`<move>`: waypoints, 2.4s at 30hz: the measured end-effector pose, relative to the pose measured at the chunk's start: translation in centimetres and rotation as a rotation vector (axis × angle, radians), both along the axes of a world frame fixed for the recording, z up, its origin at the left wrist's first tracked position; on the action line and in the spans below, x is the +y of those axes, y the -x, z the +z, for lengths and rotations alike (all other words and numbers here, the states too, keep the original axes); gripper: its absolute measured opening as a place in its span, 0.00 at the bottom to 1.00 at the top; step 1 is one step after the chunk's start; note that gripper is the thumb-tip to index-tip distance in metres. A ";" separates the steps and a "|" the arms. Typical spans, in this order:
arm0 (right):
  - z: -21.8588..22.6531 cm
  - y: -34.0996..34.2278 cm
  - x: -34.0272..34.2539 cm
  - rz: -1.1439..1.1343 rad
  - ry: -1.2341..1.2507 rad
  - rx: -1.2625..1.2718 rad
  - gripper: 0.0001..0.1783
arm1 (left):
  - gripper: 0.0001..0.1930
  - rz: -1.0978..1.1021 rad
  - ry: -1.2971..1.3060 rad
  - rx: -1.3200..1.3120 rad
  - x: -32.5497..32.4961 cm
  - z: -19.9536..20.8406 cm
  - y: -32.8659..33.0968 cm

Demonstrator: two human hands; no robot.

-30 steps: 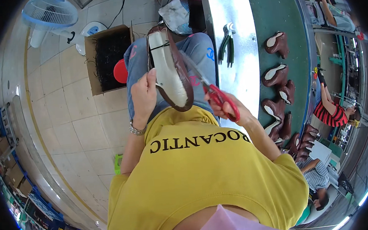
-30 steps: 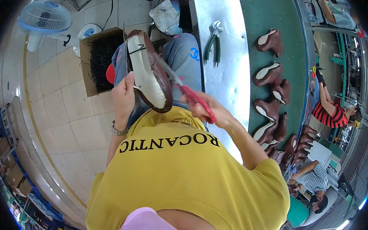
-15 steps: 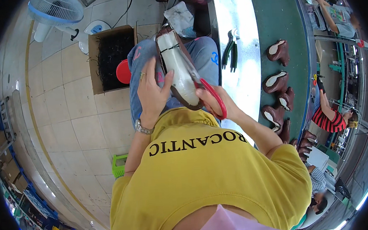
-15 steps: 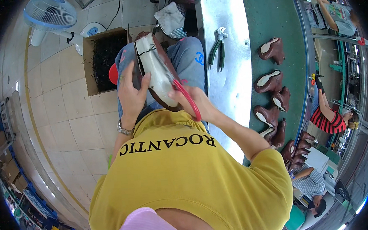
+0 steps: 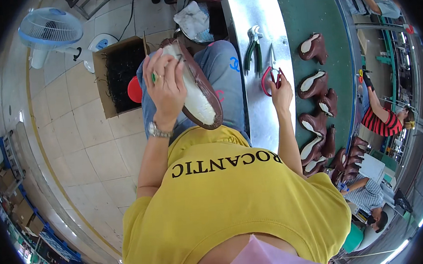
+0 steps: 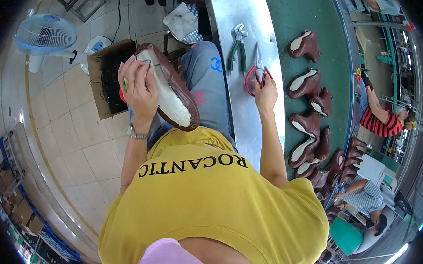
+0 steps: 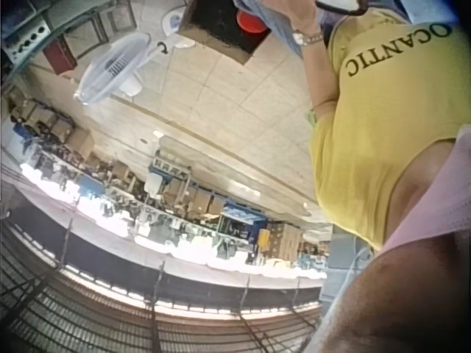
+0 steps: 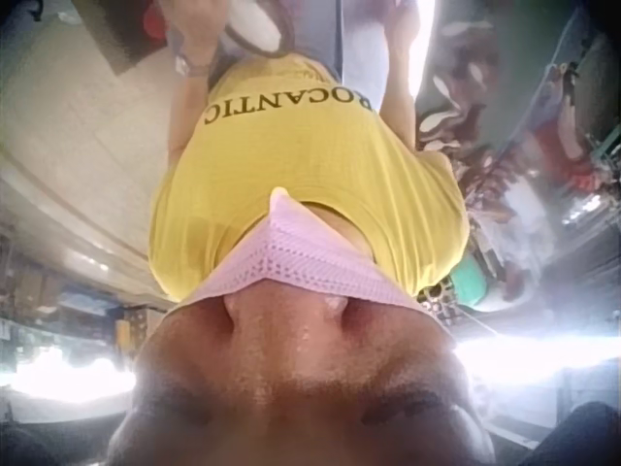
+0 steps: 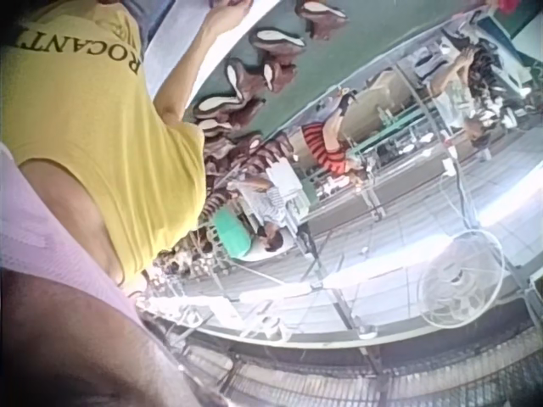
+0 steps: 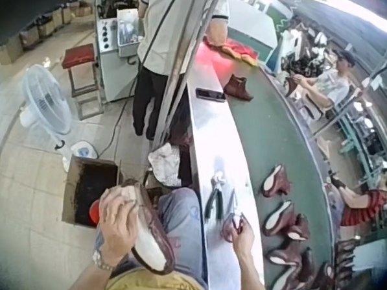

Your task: Trimming excess material and refining the upper of a shoe while it is on a last.

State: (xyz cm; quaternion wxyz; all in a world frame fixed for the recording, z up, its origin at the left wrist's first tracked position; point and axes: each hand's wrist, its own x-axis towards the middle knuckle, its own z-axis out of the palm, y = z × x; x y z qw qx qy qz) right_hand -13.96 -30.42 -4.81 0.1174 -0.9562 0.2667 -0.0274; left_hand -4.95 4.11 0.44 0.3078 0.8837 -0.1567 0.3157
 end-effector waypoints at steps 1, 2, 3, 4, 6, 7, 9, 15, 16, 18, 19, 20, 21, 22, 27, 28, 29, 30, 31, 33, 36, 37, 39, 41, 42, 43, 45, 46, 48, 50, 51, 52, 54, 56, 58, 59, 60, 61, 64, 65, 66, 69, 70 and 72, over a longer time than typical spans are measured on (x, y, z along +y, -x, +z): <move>-0.1 -0.9 -0.2 0.025 0.048 0.051 0.24 | 0.04 -0.004 0.033 -0.009 0.0 0.5 0.7; -0.8 -2.1 -0.4 0.109 0.125 -0.087 0.24 | 0.04 -0.004 0.065 -0.018 0.3 1.1 1.4; -1.5 -3.5 -0.5 0.187 0.196 -0.228 0.23 | 0.04 0.081 0.144 -0.031 0.9 2.0 2.1; -0.2 -5.5 0.8 0.196 0.113 -0.250 0.23 | 0.03 0.166 0.222 -0.044 1.7 2.8 2.4; 0.1 -8.8 2.6 0.185 -0.032 -0.189 0.29 | 0.04 0.382 0.235 -0.157 4.5 5.3 2.3; -0.1 -10.2 3.5 0.153 -0.086 -0.180 0.34 | 0.05 0.406 0.193 -0.185 6.4 6.3 1.4; -2.9 -12.4 3.8 0.179 0.104 -0.178 0.36 | 0.06 0.412 0.143 -0.198 9.6 5.6 -0.8; -4.4 -14.9 1.4 0.185 -0.091 0.013 0.22 | 0.16 0.408 -0.023 0.017 14.3 -4.9 -4.8; -2.9 -14.6 1.7 0.087 -0.466 0.015 0.21 | 0.17 0.411 0.020 0.053 13.3 -5.3 -3.8; 2.1 -13.4 3.5 -0.265 -1.144 -0.016 0.18 | 0.18 0.324 0.177 0.333 10.1 -3.9 -1.1; 4.9 -12.6 4.8 -0.264 -1.231 0.005 0.19 | 0.18 0.229 0.288 0.574 8.1 -1.4 1.0; 7.0 -12.0 5.7 -0.149 -1.293 0.083 0.20 | 0.17 0.134 0.247 0.660 6.6 -0.2 2.8; 9.1 -11.4 6.6 -0.036 -1.351 0.159 0.21 | 0.17 0.033 0.205 0.744 5.5 0.7 4.1; 11.3 -11.2 8.0 0.177 -1.260 0.294 0.24 | 0.18 0.033 0.215 0.761 4.7 1.2 5.2; 16.4 -11.1 14.6 0.935 -0.822 0.672 0.35 | 0.19 0.063 0.358 0.804 3.6 0.3 7.2; 17.1 -11.2 16.2 1.073 -0.599 0.732 0.35 | 0.18 0.040 0.326 0.780 3.6 0.0 7.1; 17.8 -11.5 17.8 1.209 -0.369 0.785 0.35 | 0.18 0.027 0.291 0.755 3.7 -0.2 7.1; 18.5 -11.8 19.3 1.330 -0.130 0.831 0.35 | 0.17 0.013 0.256 0.732 3.8 -0.3 7.1; 19.2 -12.0 20.6 1.388 -0.049 0.840 0.35 | 0.16 0.020 0.201 0.690 3.7 -0.2 7.1; 20.3 -11.8 22.2 1.487 0.119 0.857 0.35 | 0.15 0.022 0.094 0.608 3.6 0.0 7.2; 17.9 -10.6 20.5 1.421 -0.008 0.663 0.35 | 0.16 -0.027 0.021 0.797 3.8 0.8 7.0; 17.1 -10.3 19.7 1.417 -0.064 0.621 0.35 | 0.16 -0.107 0.391 0.882 3.9 -0.3 7.3; 15.8 -9.7 18.0 1.393 -0.176 0.541 0.35 | 0.21 -0.284 1.145 0.989 3.5 -2.1 7.3; 15.2 -8.8 17.4 1.341 -0.202 0.492 0.35 | 0.25 -0.532 1.803 1.231 3.6 -1.5 6.1; 14.9 -8.4 17.1 1.318 -0.214 0.465 0.35 | 0.28 -0.664 2.136 1.328 3.4 -0.8 5.4; 14.9 -8.3 17.1 1.318 -0.210 0.460 0.35 | 0.29 -0.672 2.156 1.316 2.9 -1.9 4.9; 15.1 -8.3 17.0 1.313 -0.200 0.449 0.35 | 0.31 -0.696 2.194 1.297 1.6 -3.9 3.7; 15.4 -8.7 17.0 1.323 -0.193 0.486 0.34 | 0.31 -0.659 2.132 1.253 1.2 -3.9 3.6; 16.6 -10.2 17.1 1.344 -0.184 0.560 0.34 | 0.31 -0.580 2.008 1.162 0.6 -3.4 3.8; 19.4 -12.1 18.6 1.482 -0.034 0.458 0.34 | 0.32 -0.587 1.954 1.202 1.4 -3.0 3.8; 20.0 -13.0 19.2 1.557 0.042 0.405 0.34 | 0.32 -0.584 1.932 1.213 1.8 -2.8 3.8; 18.7 -13.8 18.9 1.583 -0.071 0.112 0.34 | 0.34 -0.561 1.866 1.255 2.1 -2.0 3.3; 17.0 -15.4 19.7 1.541 -0.070 0.082 0.33 | 0.35 -0.580 1.813 1.251 2.3 -1.8 2.9; 14.7 -16.7 19.5 1.503 0.208 0.191 0.33 | 0.36 -0.561 1.742 1.284 2.5 -1.5 2.6; 15.3 -17.3 20.1 1.558 0.325 0.206 0.33 | 0.35 -0.528 1.680 1.251 2.9 -1.8 2.8; 15.9 -17.5 20.3 1.582 0.385 0.214 0.33 | 0.35 -0.512 1.648 1.235 3.1 -1.8 2.7; 16.7 -16.7 20.5 1.573 0.301 0.147 0.34 | 0.35 -0.524 1.657 1.229 3.1 -2.0 2.8; 16.2 -16.4 20.4 1.567 0.158 0.080 0.34 | 0.35 -0.537 1.666 1.224 3.1 -2.2 2.8; 13.9 -15.1 19.8 1.514 0.101 0.137 0.33 | 0.36 -0.521 1.666 1.277 3.2 -1.8 2.8; 14.0 -15.0 19.4 1.518 0.192 0.210 0.33 | 0.36 -0.507 1.660 1.307 3.2 -1.6 2.8; 15.2 -14.8 20.1 1.524 0.273 0.279 0.33 | 0.36 -0.496 1.643 1.323 3.6 -1.4 3.1; 16.3 -14.5 20.4 1.534 0.173 0.174 0.33 | 0.37 -0.484 1.617 1.337 3.8 -1.4 3.0; 15.3 -14.2 19.8 1.517 0.020 0.077 0.33 | 0.37 -0.503 1.598 1.340 3.7 -1.4 2.8; 14.1 -13.3 19.7 1.525 -0.002 0.060 0.34 | 0.36 -0.520 1.557 1.367 3.9 -1.4 2.8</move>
